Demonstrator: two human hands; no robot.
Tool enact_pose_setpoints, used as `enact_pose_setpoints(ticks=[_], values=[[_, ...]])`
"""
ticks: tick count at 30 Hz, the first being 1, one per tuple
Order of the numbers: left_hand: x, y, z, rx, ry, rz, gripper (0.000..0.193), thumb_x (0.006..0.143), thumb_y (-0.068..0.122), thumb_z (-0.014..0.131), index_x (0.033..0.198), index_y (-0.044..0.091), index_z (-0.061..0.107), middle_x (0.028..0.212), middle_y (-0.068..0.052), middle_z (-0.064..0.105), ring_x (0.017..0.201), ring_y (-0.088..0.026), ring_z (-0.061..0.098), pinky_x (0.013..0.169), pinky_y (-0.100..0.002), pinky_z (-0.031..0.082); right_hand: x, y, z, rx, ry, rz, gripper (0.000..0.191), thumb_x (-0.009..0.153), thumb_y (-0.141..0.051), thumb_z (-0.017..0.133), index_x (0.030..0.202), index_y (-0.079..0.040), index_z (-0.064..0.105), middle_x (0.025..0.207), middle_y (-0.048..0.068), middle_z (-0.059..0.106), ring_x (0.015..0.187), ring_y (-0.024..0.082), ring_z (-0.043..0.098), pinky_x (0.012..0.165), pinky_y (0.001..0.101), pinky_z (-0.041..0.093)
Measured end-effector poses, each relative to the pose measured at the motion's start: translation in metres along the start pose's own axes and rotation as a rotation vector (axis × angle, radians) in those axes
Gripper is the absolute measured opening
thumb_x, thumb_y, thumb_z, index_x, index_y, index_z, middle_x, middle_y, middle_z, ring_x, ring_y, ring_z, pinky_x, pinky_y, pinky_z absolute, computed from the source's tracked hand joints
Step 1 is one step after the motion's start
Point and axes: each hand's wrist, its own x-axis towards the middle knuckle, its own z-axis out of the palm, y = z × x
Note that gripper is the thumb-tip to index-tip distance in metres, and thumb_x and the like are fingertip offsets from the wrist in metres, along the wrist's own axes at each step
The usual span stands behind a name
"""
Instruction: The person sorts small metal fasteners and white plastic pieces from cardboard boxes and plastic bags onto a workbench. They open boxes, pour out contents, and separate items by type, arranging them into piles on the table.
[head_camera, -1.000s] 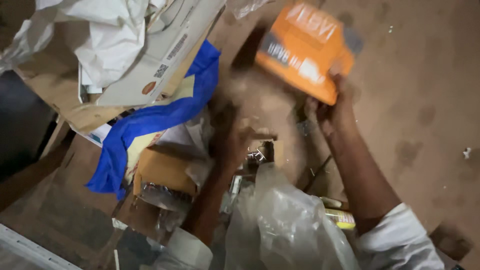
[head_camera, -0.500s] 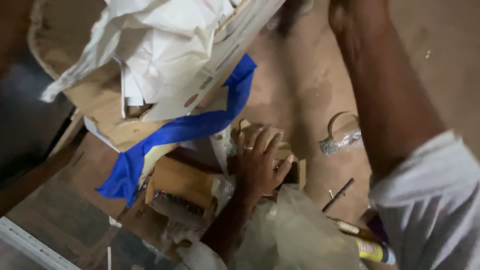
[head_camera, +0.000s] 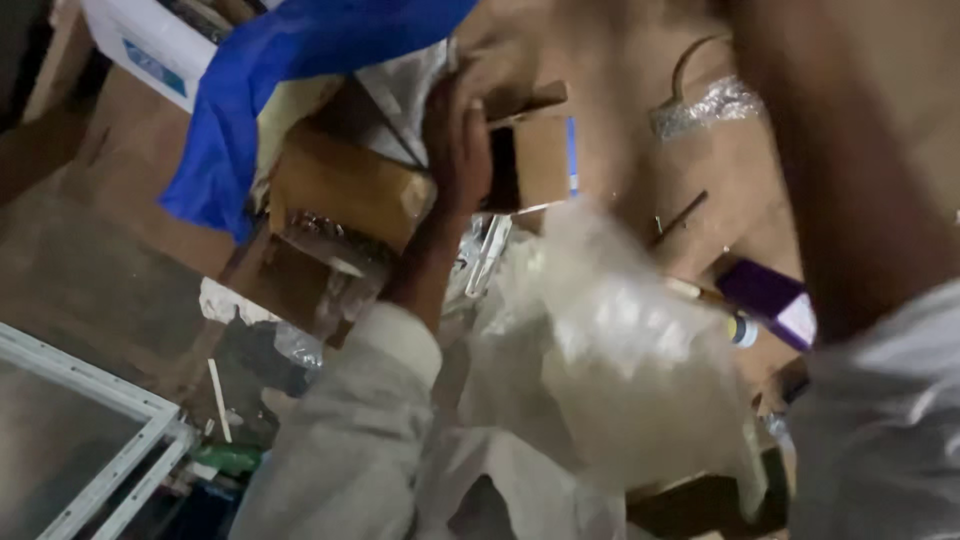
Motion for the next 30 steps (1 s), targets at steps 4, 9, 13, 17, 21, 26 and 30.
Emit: enact_pose_setpoints(ticks=[4,9,13,17,21,26,30], values=[[-0.003,0.014,0.032,0.232,0.05,0.11,0.028,0.101,0.029,0.059,0.121,0.013,0.07,0.123,-0.014,0.068,0.113,-0.038,0.063,0.1,-0.047,0.047,-0.127,0.011,-0.005,-0.098,-0.096,0.309,0.048,0.1,-0.041,0.06,0.138,-0.012,0.055,0.119,0.005,0.068,0.104,0.021,0.064,0.088,0.0382,0.053],[-0.003,0.043,0.051,0.287,-0.206,0.134,0.023,0.101,0.032,0.064,0.118,0.017,0.069,0.117,-0.01,0.069,0.11,-0.035,0.064,0.098,-0.05,0.048,-0.2,0.057,-0.057,0.073,0.03,0.13,0.048,0.103,-0.034,0.057,0.142,-0.006,0.056,0.13,0.01,0.066,0.123,0.021,0.062,0.099,0.0364,0.051],[-0.006,0.037,0.033,0.354,-0.109,0.403,0.048,0.082,0.025,0.078,0.127,0.018,0.065,0.118,-0.009,0.067,0.112,-0.036,0.063,0.096,-0.054,0.044,-0.276,0.083,-0.079,0.091,0.208,0.019,0.043,0.108,-0.029,0.057,0.142,-0.003,0.057,0.134,0.014,0.066,0.124,0.022,0.062,0.101,0.0354,0.05],[-0.026,0.036,0.021,0.237,-0.151,0.133,0.075,0.08,0.024,0.083,0.145,0.008,0.048,0.138,-0.019,0.054,0.128,-0.041,0.052,0.106,-0.051,0.042,-0.365,0.085,-0.041,-0.188,0.333,-0.133,0.05,0.099,-0.022,0.065,0.144,-0.002,0.056,0.142,0.017,0.062,0.134,0.029,0.057,0.115,0.0423,0.042],[-0.048,0.042,0.023,0.152,-0.091,0.098,0.091,0.075,0.02,0.084,0.151,0.004,0.037,0.151,-0.027,0.04,0.14,-0.045,0.038,0.113,-0.05,0.035,-0.408,0.075,0.008,-0.648,0.313,-0.253,0.062,0.08,-0.032,0.08,0.133,-0.006,0.064,0.145,0.023,0.057,0.138,0.037,0.049,0.115,0.0516,0.033],[-0.081,0.046,0.026,0.0,0.0,0.133,0.079,0.088,0.02,0.078,0.154,0.005,0.039,0.16,-0.024,0.036,0.149,-0.043,0.035,0.12,-0.045,0.034,-0.416,0.078,0.056,-0.762,0.328,-0.142,0.058,0.08,-0.03,0.08,0.131,-0.005,0.067,0.124,0.02,0.067,0.119,0.034,0.06,0.107,0.0548,0.037],[-0.136,0.046,0.012,-0.339,-0.254,0.075,0.052,0.105,0.025,0.065,0.153,0.009,0.051,0.156,-0.018,0.048,0.148,-0.034,0.046,0.126,-0.041,0.035,-0.423,0.092,0.069,-0.226,0.452,0.014,0.025,0.098,-0.016,0.068,0.123,-0.011,0.069,0.108,0.008,0.075,0.102,0.021,0.07,0.083,0.0377,0.051]])
